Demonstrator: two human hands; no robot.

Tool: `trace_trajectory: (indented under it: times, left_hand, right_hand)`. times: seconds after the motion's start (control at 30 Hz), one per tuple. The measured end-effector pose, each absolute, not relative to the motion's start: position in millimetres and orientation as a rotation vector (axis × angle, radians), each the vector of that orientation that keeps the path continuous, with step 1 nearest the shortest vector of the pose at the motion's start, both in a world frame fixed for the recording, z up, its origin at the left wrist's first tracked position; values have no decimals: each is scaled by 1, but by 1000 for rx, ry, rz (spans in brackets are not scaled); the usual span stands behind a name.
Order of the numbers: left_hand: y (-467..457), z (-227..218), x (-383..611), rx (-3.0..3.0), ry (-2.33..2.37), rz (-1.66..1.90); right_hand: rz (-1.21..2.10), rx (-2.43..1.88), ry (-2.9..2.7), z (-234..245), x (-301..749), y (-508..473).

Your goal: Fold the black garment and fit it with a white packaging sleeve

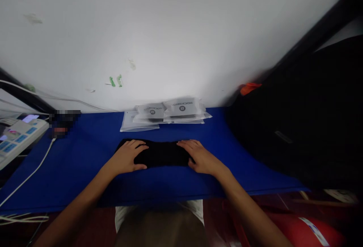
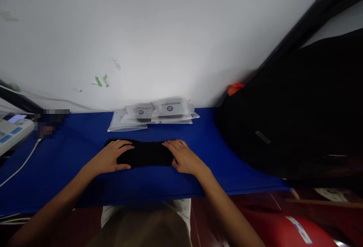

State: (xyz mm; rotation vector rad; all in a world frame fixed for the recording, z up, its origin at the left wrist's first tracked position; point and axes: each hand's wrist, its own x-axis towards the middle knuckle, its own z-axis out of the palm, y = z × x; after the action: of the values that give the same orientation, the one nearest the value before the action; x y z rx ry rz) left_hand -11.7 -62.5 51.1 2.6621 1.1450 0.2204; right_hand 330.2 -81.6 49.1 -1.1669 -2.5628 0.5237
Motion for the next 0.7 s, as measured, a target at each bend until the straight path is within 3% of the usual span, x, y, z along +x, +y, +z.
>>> trace_trajectory:
  times: [0.2,0.47,0.6,0.7]
  left_hand:
    - [-59,53,-13,2589,1184,369]
    - [-28,47,-18,2714,1688,452]
    - [-50,46,-21,2793,1524,703]
    - [-68,40,-21,2780,1328,635]
  right_hand:
    - [352,-1230,-2504,48,332,-73]
    - [30,-1585,-2139,46,312,-44]
    - [40,-1367,-2271,42,302,-62]
    - [152,-1305,-2416,37,297,-77]
